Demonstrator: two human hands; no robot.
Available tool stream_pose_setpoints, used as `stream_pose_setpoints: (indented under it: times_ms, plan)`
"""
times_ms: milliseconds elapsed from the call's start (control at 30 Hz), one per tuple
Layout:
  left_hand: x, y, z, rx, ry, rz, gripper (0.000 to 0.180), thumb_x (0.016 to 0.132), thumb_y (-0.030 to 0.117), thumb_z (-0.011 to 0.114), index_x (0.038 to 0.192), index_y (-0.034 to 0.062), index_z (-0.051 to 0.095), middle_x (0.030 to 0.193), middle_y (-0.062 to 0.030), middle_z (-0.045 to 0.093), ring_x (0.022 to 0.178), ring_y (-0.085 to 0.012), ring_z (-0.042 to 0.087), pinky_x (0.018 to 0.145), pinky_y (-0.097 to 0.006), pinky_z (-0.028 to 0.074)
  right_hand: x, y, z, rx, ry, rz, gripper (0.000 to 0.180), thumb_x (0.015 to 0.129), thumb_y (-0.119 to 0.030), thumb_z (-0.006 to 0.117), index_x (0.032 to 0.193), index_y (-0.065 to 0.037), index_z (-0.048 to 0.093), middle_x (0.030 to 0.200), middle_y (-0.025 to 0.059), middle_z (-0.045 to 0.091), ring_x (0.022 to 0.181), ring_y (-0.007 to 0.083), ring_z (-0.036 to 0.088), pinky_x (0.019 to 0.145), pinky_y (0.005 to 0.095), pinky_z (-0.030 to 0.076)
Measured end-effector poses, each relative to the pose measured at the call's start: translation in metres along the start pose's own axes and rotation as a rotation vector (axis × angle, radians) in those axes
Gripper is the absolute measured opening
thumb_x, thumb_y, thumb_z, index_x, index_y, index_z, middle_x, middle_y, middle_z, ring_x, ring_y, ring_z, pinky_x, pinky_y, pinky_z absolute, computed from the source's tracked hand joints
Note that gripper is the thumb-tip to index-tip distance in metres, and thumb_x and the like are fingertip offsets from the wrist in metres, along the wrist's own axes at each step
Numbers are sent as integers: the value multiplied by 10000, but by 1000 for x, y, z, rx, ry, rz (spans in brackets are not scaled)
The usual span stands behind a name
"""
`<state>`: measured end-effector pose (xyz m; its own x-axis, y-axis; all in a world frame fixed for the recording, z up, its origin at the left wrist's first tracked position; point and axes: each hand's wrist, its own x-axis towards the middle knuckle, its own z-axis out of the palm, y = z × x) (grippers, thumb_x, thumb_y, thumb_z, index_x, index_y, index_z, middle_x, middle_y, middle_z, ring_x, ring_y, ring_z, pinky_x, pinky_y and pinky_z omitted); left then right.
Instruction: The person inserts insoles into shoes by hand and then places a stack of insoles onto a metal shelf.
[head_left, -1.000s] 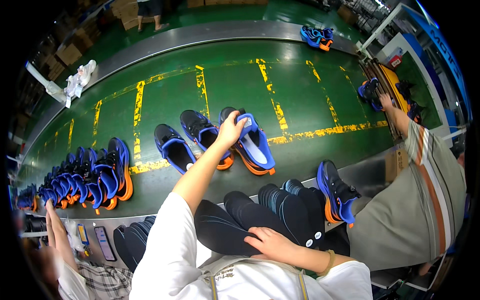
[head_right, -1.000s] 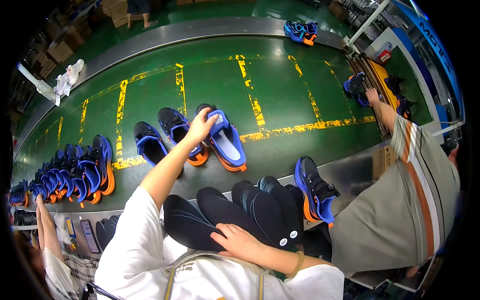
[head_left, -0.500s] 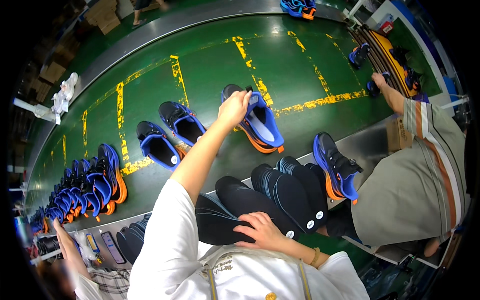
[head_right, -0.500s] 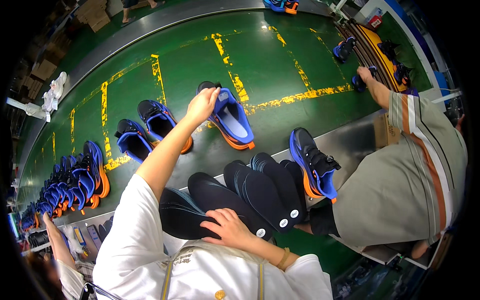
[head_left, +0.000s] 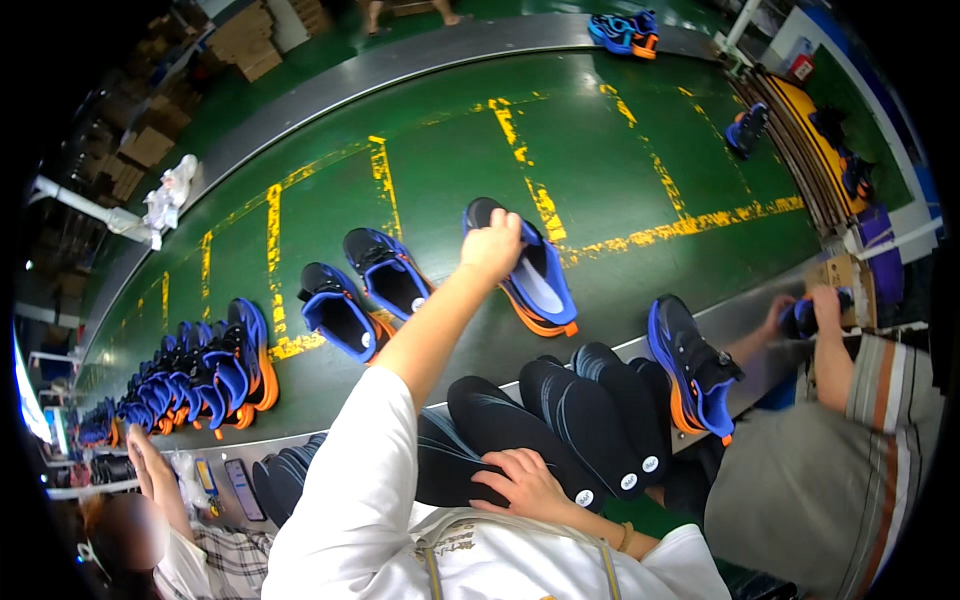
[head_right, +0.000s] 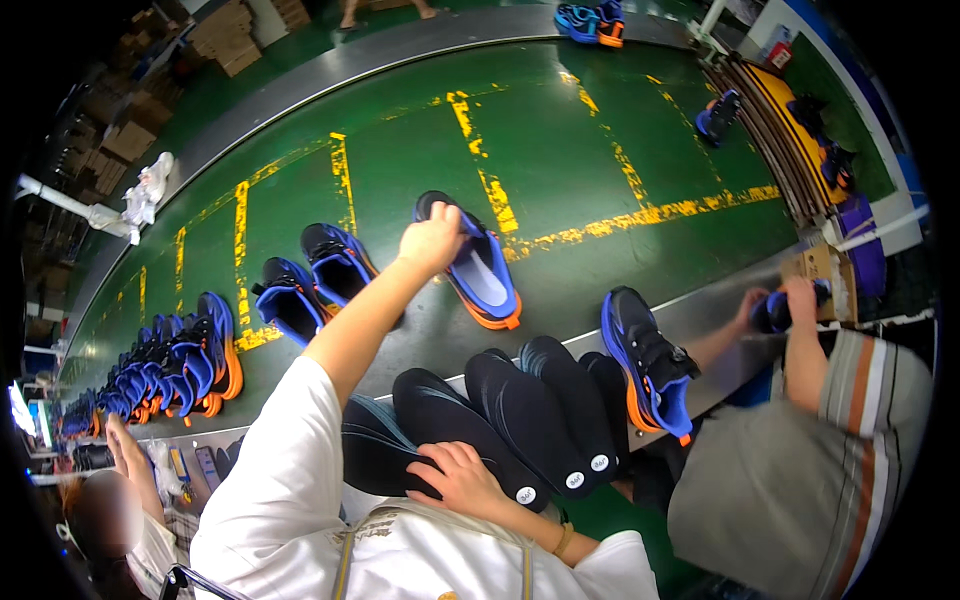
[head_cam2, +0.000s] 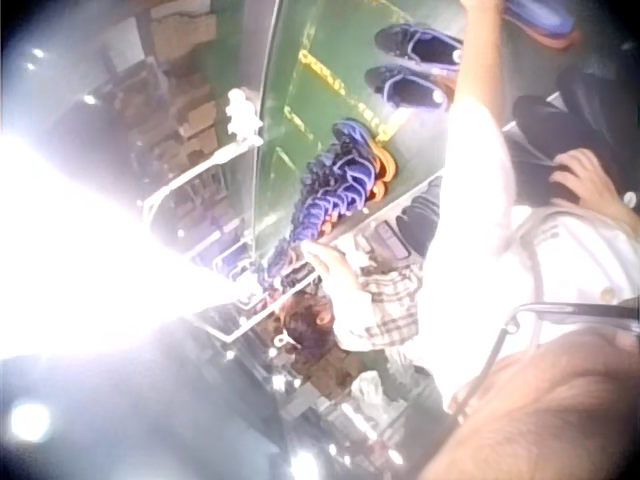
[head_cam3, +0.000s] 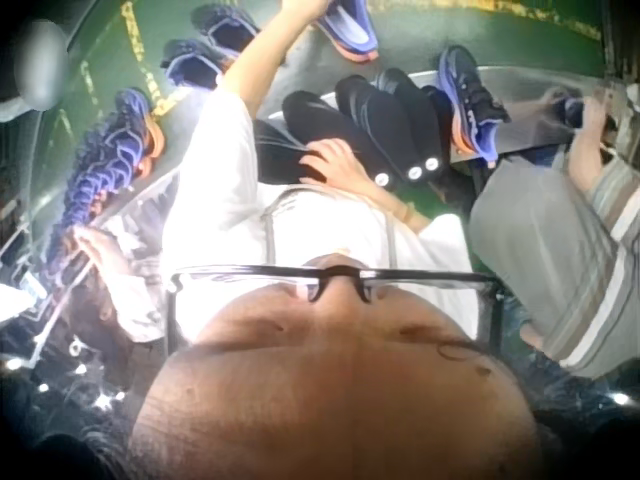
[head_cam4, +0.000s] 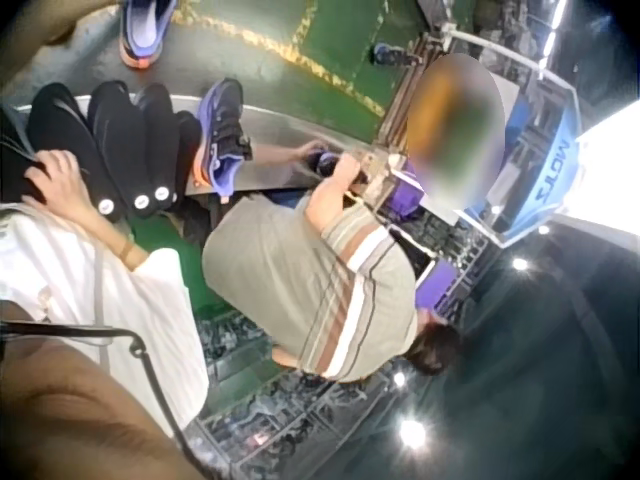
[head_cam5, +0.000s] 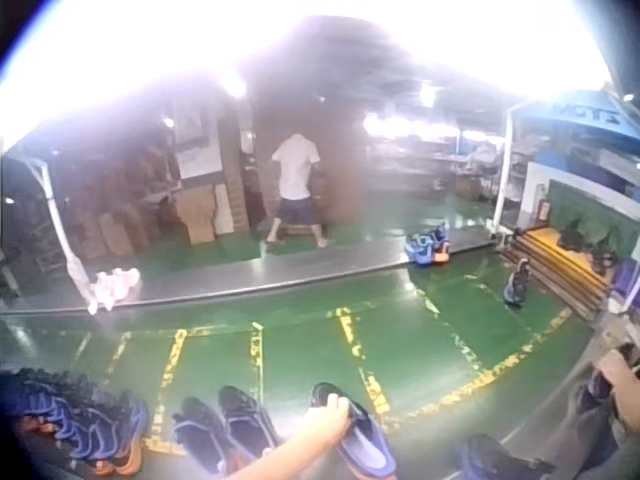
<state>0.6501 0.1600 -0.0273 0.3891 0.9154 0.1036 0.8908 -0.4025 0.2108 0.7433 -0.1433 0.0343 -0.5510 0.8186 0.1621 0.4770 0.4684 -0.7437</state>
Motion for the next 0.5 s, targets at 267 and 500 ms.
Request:
stream_pose_setpoints:
  times_ms: [267, 500]
  plan:
    - [0, 29, 13, 769, 48, 158, 288, 801, 190, 463, 1017, 13, 533, 968, -226, 539, 897, -298, 536, 400, -319, 403, -4, 3, -2, -26, 18, 48, 290, 745, -342, 637, 932, -124, 600, 1054, 75, 516, 985, 243, 488, 869, 380, 360]
    - [0, 29, 16, 662, -138, 172, 282, 836, 171, 403, 1054, 46, 531, 1186, -356, 403, 764, -295, 613, 446, -337, 397, -7, 3, 3, -55, 38, 52, 303, 681, -290, 693, 913, -117, 607, 1022, 57, 516, 966, 239, 486, 855, 375, 356]
